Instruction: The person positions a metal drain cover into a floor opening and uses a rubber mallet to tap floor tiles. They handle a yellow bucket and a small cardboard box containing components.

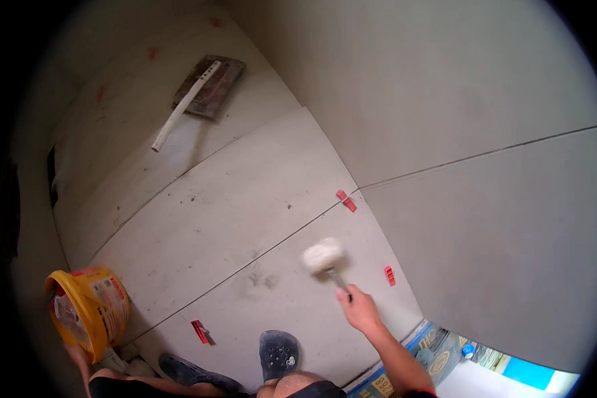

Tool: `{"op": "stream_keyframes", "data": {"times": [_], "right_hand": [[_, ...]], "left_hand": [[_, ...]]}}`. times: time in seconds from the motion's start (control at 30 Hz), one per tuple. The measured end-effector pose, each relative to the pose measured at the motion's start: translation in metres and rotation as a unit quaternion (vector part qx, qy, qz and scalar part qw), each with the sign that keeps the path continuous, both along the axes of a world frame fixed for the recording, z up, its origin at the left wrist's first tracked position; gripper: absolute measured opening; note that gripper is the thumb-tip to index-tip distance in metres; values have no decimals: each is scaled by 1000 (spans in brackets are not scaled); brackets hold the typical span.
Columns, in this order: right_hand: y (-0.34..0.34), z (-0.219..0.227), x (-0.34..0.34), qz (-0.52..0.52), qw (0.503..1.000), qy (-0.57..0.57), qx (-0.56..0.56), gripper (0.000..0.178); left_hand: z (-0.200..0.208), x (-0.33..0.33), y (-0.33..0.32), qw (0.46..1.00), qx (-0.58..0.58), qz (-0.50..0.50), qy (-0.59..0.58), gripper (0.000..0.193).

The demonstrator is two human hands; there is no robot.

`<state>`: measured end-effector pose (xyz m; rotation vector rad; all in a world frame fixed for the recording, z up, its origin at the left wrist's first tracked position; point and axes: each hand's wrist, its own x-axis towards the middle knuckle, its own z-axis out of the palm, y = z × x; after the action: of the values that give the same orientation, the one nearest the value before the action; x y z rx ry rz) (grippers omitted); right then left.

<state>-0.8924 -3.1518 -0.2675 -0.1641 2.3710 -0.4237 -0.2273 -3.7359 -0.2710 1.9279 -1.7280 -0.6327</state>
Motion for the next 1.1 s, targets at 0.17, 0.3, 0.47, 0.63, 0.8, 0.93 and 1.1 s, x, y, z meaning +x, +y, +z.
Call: {"op": "stream_keyframes", "data": {"times": [0.17,0.3,0.47,0.63,0.8,0.93,1.1], "right_hand": [[-41,0,-44,216,973,-77,0,38],[-24,-20,-116,108,993,-8,-43,39],[-46,-4,-78,150,987,-36,31,40],[-41,-5,-89,277,957,-74,46,39],[-15,-15,-124,85,993,44,67,38],[-30,8,-54,253,953,-136,101,41],[-40,19,-40,241,951,-155,119,37]], "left_hand": [[-2,-6,-1,1000,-1,-10,-20,44],[3,-3,9,998,2,-2,-57,43],[16,-14,17,994,-15,-21,-109,44],[56,-62,30,976,-32,-79,-198,44],[53,-68,30,973,-8,-61,-222,47],[47,-66,25,976,11,-11,-218,46],[48,-69,35,984,26,43,-173,41]]}}
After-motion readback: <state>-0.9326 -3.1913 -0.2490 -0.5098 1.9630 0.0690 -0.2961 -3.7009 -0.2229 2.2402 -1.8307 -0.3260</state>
